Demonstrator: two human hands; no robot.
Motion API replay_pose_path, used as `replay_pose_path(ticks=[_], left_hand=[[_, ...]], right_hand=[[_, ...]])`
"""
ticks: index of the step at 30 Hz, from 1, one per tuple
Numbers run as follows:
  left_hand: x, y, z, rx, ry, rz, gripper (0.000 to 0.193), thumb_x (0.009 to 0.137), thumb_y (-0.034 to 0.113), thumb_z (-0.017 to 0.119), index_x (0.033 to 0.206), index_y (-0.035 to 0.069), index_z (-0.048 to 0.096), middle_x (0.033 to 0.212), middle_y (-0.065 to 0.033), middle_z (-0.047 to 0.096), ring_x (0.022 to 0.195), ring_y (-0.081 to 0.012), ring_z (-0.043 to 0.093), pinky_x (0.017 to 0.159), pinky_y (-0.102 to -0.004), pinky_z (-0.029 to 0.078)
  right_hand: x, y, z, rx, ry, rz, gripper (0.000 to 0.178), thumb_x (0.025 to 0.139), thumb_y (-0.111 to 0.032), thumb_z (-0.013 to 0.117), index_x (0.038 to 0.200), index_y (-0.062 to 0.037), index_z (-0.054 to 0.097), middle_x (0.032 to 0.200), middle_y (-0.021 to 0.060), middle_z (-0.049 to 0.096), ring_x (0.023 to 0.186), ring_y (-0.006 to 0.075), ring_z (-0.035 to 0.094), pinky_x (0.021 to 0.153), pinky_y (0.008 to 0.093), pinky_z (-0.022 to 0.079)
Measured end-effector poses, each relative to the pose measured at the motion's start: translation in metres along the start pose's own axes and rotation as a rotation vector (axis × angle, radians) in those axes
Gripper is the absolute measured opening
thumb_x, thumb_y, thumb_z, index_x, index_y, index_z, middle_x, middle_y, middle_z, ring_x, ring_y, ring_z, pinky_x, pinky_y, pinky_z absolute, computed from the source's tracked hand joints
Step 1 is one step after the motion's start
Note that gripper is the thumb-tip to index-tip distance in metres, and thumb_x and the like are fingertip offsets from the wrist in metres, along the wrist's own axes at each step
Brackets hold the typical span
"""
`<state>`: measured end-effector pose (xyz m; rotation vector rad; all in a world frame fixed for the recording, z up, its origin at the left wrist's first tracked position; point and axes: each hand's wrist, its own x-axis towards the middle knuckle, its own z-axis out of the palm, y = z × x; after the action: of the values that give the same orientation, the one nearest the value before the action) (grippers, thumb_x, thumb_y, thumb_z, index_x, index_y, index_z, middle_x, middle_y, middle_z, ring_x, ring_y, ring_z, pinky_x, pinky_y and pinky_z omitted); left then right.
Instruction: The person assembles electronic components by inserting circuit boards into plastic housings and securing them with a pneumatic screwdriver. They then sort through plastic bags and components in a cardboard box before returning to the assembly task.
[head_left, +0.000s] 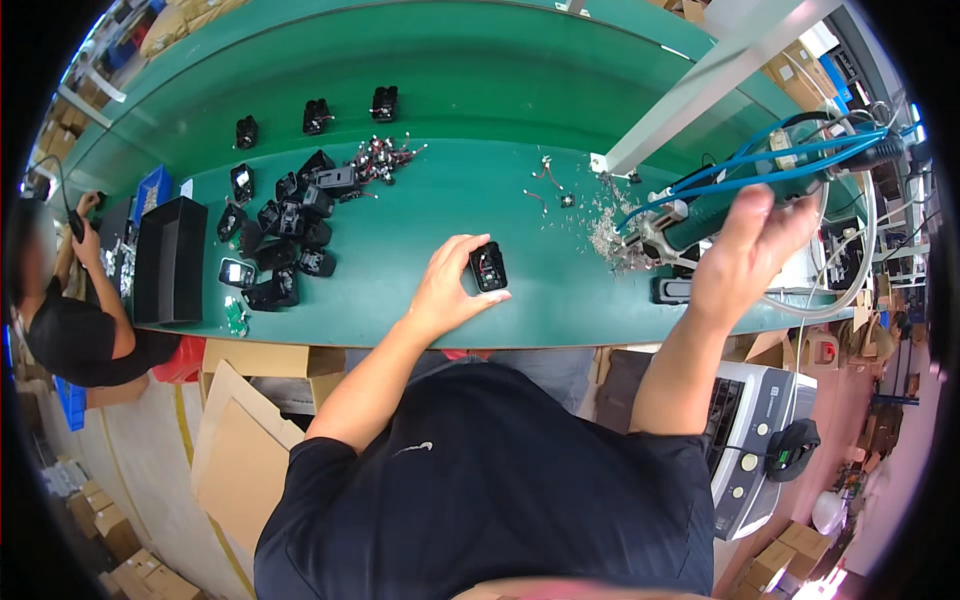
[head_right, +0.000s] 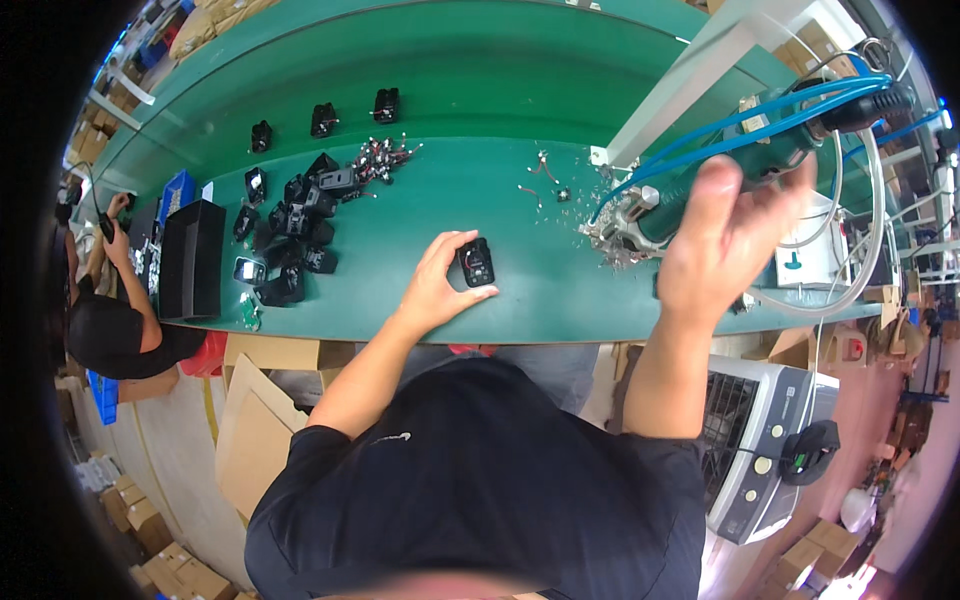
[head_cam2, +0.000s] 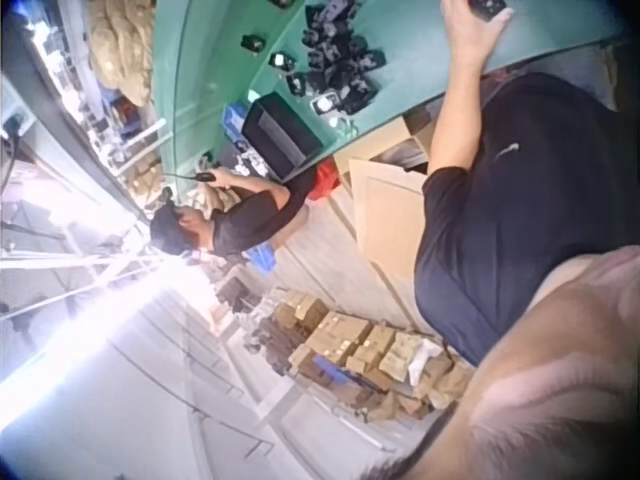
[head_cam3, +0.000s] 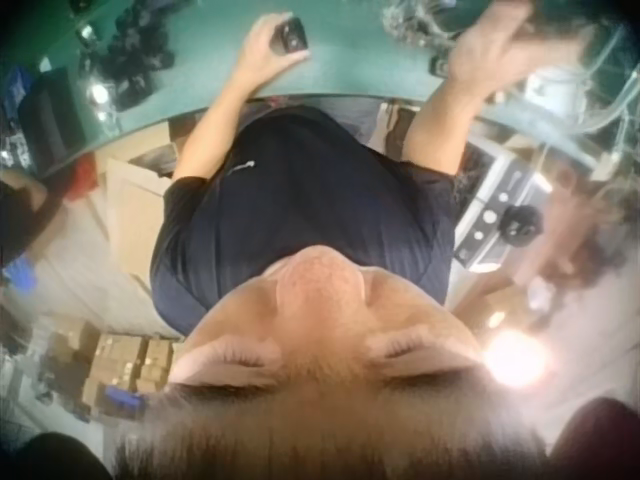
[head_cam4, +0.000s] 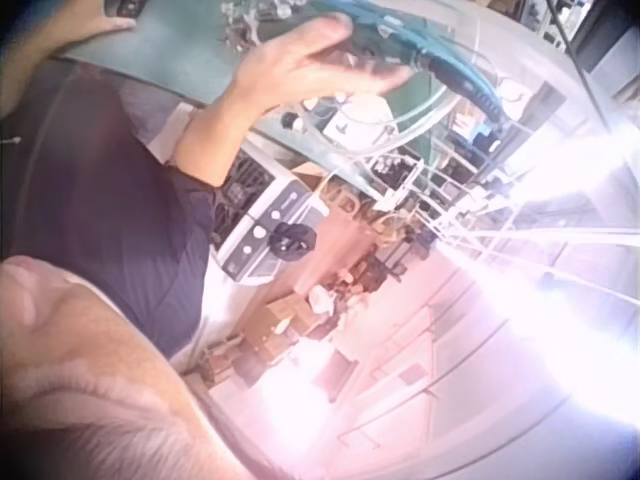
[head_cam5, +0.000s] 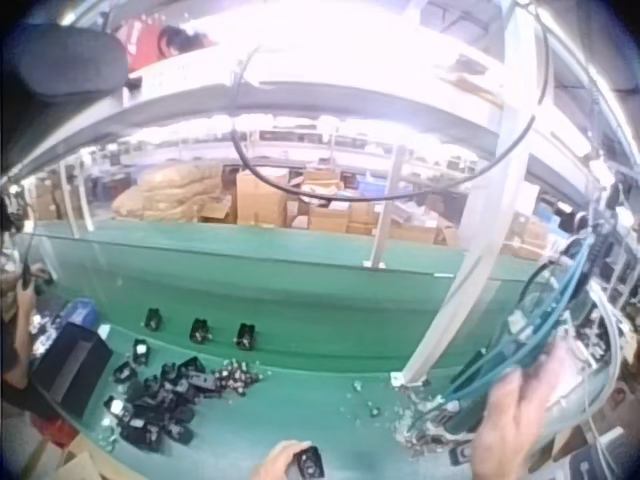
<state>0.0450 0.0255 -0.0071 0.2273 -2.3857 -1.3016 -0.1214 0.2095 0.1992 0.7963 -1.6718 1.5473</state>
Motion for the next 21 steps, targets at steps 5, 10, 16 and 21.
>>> replay_pose_path(ticks=[5, 10, 16, 21], left_hand=[[-0.001, -0.003, 0.001, 0.158, -0.005, 0.095, 0.085, 0.064, 0.033, 0.094, 0.136, 0.008, 0.055, 0.128, -0.0146, 0.06, 0.121, -0.0334, 0.056, 0.105, -0.0454, 0.04], [-0.003, -0.003, 0.001, 0.166, -0.002, 0.107, 0.085, 0.065, 0.034, 0.092, 0.137, 0.009, 0.053, 0.129, -0.0116, 0.06, 0.122, -0.0298, 0.056, 0.105, -0.0443, 0.034], [-0.001, -0.003, 0.0, 0.14, 0.014, 0.079, 0.085, 0.064, 0.033, 0.093, 0.136, 0.009, 0.055, 0.127, -0.0117, 0.062, 0.12, -0.0296, 0.057, 0.102, -0.0429, 0.036], [-0.001, -0.004, 0.0, 0.139, 0.022, 0.107, 0.085, 0.061, 0.029, 0.094, 0.134, 0.009, 0.056, 0.123, -0.0096, 0.064, 0.117, -0.0281, 0.059, 0.099, -0.0415, 0.037]], right_hand=[[-0.014, 0.002, 0.017, 0.401, -0.226, 0.43, 0.095, 0.095, -0.079, 0.033, 0.138, 0.0045, 0.045, 0.085, 0.0131, 0.063, 0.073, 0.0196, 0.061, 0.07, 0.0318, 0.053], [-0.052, -0.018, 0.045, 0.486, -0.222, 0.549, 0.109, 0.087, -0.089, 0.028, 0.14, 0.0041, 0.045, 0.078, 0.0103, 0.06, 0.065, 0.0174, 0.058, 0.062, 0.029, 0.051], [-0.075, -0.019, 0.052, 0.879, -0.276, 0.59, 0.11, 0.081, -0.094, 0.027, 0.127, 0.004, 0.051, 0.078, 0.0118, 0.06, 0.064, 0.0214, 0.062, 0.057, 0.0308, 0.054], [-0.09, -0.016, 0.055, 0.787, -0.352, 0.592, 0.108, 0.082, -0.093, 0.03, 0.124, 0.0044, 0.05, 0.077, 0.0112, 0.058, 0.062, 0.0216, 0.062, 0.056, 0.031, 0.054]])
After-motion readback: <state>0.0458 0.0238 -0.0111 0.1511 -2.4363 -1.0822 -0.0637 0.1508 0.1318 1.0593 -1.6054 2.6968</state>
